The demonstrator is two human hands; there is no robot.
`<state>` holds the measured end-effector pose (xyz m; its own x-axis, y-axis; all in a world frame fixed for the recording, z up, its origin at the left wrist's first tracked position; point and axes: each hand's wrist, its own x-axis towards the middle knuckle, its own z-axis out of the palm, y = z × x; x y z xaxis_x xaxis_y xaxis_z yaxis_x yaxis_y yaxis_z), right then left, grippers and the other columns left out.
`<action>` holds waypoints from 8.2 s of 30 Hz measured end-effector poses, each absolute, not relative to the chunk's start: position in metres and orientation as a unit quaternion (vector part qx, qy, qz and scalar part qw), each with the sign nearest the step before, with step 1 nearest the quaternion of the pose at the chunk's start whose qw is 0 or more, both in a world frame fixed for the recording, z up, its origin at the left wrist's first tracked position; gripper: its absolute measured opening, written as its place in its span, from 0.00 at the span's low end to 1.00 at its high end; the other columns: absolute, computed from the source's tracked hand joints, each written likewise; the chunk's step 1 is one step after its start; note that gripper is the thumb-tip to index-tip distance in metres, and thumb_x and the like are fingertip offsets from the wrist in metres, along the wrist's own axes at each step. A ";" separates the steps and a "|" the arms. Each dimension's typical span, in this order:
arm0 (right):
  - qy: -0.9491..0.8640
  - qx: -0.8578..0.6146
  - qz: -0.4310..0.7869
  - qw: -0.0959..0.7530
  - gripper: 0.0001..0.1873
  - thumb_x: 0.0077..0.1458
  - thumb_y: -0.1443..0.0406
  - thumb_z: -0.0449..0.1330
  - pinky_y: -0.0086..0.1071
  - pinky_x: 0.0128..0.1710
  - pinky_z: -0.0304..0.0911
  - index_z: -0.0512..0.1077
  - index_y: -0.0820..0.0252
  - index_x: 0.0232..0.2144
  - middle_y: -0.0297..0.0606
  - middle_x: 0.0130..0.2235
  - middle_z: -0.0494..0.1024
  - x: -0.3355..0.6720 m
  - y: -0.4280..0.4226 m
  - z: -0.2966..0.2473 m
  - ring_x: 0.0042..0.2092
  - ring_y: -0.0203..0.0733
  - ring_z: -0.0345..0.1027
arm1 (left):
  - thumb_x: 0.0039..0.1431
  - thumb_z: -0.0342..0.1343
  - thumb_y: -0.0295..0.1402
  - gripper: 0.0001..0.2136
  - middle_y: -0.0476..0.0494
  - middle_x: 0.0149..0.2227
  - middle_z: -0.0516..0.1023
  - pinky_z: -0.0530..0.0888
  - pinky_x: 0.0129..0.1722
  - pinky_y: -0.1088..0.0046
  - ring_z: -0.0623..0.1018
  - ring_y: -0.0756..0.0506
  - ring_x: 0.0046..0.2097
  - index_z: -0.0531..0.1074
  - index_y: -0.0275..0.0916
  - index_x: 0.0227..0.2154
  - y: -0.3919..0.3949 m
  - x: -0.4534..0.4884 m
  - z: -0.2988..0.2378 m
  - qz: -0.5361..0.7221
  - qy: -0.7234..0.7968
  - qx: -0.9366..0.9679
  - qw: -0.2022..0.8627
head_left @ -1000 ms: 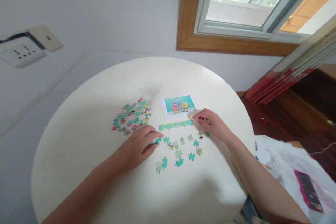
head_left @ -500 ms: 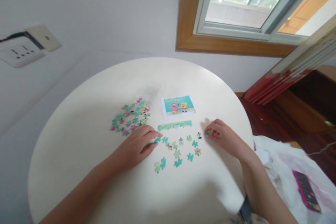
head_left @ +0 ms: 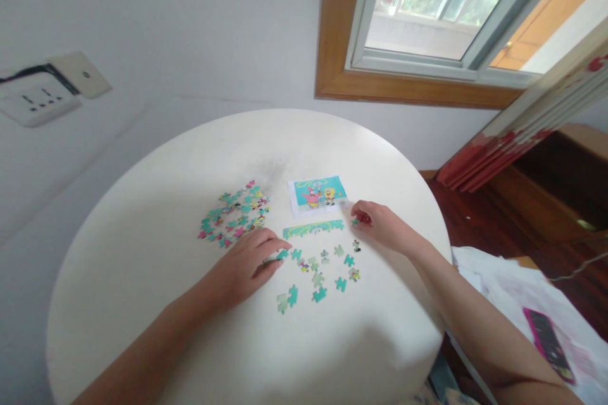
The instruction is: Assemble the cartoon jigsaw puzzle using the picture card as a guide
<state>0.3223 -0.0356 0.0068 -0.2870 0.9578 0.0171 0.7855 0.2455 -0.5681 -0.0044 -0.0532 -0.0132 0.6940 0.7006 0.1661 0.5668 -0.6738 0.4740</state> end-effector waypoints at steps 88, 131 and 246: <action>-0.828 -0.495 0.144 0.221 0.15 0.51 0.74 0.54 0.30 0.33 0.63 0.78 0.60 0.36 0.42 0.37 0.73 0.331 -0.038 -0.007 0.34 0.38 0.67 | 0.64 0.46 0.31 0.12 0.43 0.44 0.71 0.66 0.51 0.62 0.69 0.42 0.48 0.73 0.40 0.45 -0.049 -0.008 -0.017 0.197 0.443 0.869 0.102; -0.825 -0.496 0.149 0.224 0.15 0.53 0.73 0.53 0.31 0.35 0.65 0.77 0.59 0.39 0.40 0.36 0.73 0.330 -0.037 -0.009 0.35 0.39 0.69 | 0.65 0.45 0.32 0.14 0.41 0.44 0.70 0.65 0.51 0.62 0.68 0.42 0.48 0.72 0.39 0.46 -0.048 -0.009 -0.017 0.188 0.448 0.868 0.103; -0.883 -0.366 0.284 0.080 0.03 0.54 0.68 0.61 0.32 0.40 0.57 0.75 0.56 0.31 0.31 0.28 0.76 0.321 -0.064 0.022 0.32 0.35 0.68 | 0.58 0.49 0.26 0.08 0.45 0.41 0.71 0.62 0.51 0.62 0.68 0.43 0.47 0.70 0.42 0.39 -0.053 -0.009 -0.008 0.147 0.364 0.903 0.177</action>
